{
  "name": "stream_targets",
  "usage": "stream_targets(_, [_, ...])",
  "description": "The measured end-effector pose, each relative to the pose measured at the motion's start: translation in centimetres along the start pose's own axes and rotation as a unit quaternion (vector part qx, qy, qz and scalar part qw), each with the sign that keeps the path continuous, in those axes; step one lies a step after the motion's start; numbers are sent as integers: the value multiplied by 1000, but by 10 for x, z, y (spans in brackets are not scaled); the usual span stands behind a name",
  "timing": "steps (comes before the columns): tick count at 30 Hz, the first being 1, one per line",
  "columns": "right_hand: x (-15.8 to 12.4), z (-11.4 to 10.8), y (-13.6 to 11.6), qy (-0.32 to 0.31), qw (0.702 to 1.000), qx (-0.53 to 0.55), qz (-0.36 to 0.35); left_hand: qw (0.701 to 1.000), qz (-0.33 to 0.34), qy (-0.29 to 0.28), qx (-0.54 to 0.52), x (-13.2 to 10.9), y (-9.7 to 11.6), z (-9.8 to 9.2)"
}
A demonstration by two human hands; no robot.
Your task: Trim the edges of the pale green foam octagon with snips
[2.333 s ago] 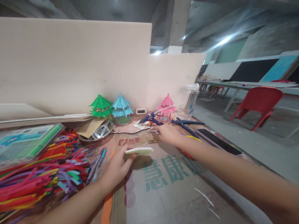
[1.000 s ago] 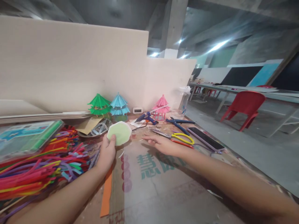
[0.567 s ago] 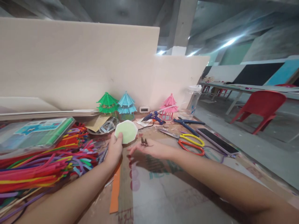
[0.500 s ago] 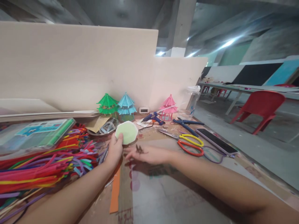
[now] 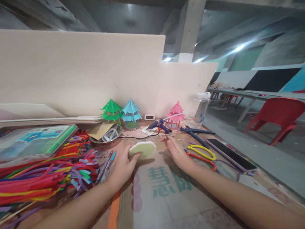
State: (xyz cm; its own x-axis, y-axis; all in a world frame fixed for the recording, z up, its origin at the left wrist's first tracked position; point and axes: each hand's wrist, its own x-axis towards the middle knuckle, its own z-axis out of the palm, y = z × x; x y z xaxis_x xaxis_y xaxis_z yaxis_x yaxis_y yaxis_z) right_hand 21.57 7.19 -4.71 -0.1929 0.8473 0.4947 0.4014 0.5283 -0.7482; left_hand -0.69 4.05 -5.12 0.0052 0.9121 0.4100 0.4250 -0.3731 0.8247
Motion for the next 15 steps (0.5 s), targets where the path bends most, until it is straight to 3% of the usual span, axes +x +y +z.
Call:
stream_targets(4, [-10,9,1,-7,998,-30,-51,1000,7,-15,-1,3,-4,1])
stream_targets(9, [-10,3,-5,-5,989,-95,-112,998,24,-36,37,6,1,0])
stream_targets(15, [-10,2,-4,1,983,-128,-132,999,14,-43,-4,5,3,1])
